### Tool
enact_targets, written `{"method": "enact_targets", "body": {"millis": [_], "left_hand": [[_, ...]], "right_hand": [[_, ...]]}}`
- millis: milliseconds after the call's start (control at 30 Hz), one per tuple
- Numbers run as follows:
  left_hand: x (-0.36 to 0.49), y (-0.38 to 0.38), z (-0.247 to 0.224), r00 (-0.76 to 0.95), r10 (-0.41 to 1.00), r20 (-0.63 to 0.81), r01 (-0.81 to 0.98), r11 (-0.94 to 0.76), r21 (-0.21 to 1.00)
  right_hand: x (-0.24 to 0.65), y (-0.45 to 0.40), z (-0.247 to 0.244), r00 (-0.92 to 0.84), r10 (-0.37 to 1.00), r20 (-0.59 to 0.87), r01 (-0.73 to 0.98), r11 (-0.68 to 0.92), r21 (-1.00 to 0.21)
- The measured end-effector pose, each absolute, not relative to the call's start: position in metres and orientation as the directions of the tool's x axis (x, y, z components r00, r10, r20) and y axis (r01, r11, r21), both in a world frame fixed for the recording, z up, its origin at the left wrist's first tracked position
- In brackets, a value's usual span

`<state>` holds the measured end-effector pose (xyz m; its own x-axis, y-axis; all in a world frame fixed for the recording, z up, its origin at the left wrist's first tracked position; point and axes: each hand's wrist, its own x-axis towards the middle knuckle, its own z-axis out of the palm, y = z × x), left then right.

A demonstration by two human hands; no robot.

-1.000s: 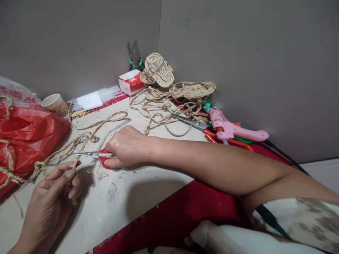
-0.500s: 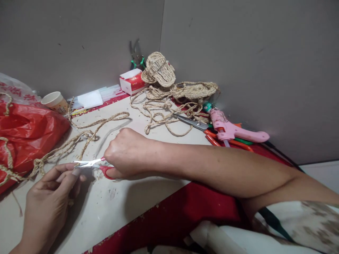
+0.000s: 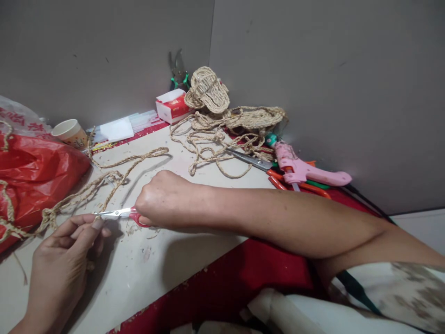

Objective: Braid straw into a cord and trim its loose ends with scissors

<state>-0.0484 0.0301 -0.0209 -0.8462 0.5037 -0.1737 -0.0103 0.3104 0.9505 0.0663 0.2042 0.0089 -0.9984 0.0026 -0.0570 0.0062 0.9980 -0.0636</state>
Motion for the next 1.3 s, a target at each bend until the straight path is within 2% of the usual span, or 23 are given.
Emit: {"method": "enact_targets", "body": {"millis": [367,700,967,1100,1167,1233,1300], "left_hand": [[-0.046,0.03,-0.021,-0.838,0.52,-0.163,0.022,0.329,0.944],[-0.046,0.03,-0.02,-0.839,0.521,-0.156,-0.004,0.282,0.959],[-0.047,0.028,-0.021,-0.839,0.52,-0.159,-0.012,0.275,0.961],[-0.048,0.03,-0.022,-0.832,0.528,-0.17,-0.049,0.234,0.971],[-0.048,0.031,-0.022,-0.835,0.523,-0.172,-0.061,0.222,0.973],[-0.047,0.032,-0.021,-0.836,0.522,-0.17,-0.063,0.216,0.974],[-0.046,0.032,-0.02,-0.825,0.54,-0.167,-0.063,0.207,0.976]], "right_hand": [[0.069,0.204,0.0,-0.997,-0.006,0.082,-0.011,0.999,-0.052],[0.067,0.203,0.012,-0.997,0.036,-0.071,0.045,0.991,-0.126],[0.067,0.204,0.012,-0.999,0.018,-0.045,0.025,0.99,-0.141],[0.066,0.206,0.008,-0.997,0.072,0.027,0.065,0.974,-0.218],[0.065,0.208,0.005,-0.988,0.131,0.083,0.101,0.95,-0.295],[0.064,0.209,0.001,-0.976,0.187,0.109,0.122,0.892,-0.435],[0.062,0.209,-0.004,-0.967,0.237,0.095,0.126,0.765,-0.631]]}}
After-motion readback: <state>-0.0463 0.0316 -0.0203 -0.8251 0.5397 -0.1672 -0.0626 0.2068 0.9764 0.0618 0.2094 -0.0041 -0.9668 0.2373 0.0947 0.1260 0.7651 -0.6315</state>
